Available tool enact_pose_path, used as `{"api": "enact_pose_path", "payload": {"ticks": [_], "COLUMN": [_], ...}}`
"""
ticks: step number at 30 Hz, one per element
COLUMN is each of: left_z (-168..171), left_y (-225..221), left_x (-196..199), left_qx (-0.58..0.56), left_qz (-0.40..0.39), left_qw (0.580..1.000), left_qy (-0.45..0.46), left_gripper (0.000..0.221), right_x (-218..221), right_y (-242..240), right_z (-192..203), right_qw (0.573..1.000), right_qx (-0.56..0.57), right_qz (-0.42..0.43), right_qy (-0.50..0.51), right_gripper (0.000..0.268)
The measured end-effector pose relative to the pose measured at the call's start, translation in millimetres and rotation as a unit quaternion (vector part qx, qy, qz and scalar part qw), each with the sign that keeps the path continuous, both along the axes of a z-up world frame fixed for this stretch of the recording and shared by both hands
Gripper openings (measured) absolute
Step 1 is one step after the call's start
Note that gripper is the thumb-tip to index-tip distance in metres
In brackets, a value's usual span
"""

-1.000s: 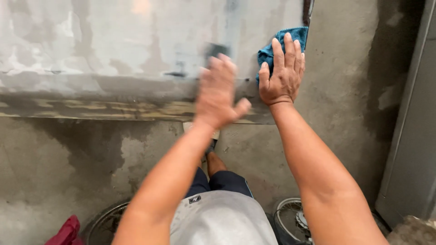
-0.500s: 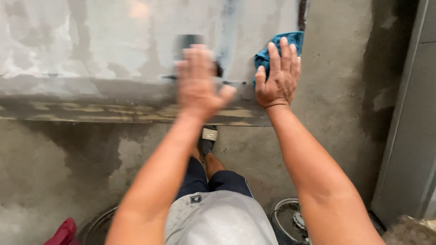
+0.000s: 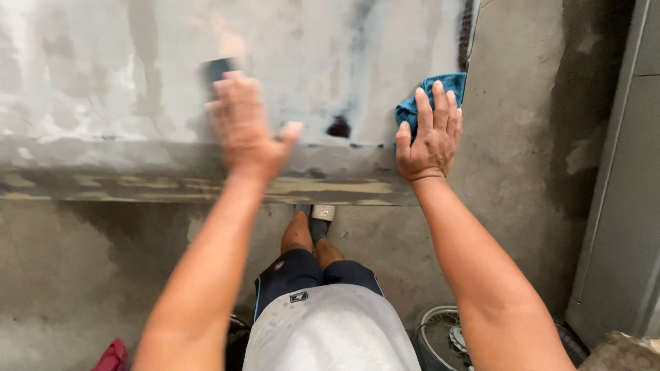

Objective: The person scrubs a white car door with a black sponge in their left hand and wipes the surface with a blue cloth in their right hand. They work around the fuel cap and door handle, repeatedly scrubbing and wiping the panel to remove dirt.

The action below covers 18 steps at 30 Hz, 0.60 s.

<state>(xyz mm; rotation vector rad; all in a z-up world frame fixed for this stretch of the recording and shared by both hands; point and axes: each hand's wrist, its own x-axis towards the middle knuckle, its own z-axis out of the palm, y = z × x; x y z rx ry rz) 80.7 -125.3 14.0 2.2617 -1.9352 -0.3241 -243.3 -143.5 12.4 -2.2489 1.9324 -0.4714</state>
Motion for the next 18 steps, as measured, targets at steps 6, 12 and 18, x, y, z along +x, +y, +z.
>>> {"api": "enact_pose_path", "payload": {"ticks": [6,12,18], "left_z": [44.9,13.1,14.7], "left_y": [16.8,7.9,-77.4], "left_x": [-112.4,9.2,-37.4], "left_qx": [0.032,-0.004,0.001], "left_qz": [-0.411,-0.264,-0.17], "left_qw": [0.911,0.964,0.984], "left_qy": [-0.014,0.021,0.051], "left_gripper": [0.106,0.101,0.107], "right_x": [1.9,3.7,3.6], "right_y": [-3.1,-4.3,-5.1], "right_z": [5.6,8.5,10.8], "right_qw": [1.0,1.0,1.0], "right_qx": [-0.007,0.014,0.013], "right_qz": [-0.003,-0.016,-0.017], "right_qy": [0.0,0.005,0.004], "right_gripper": [0.061,0.062,0.063]}}
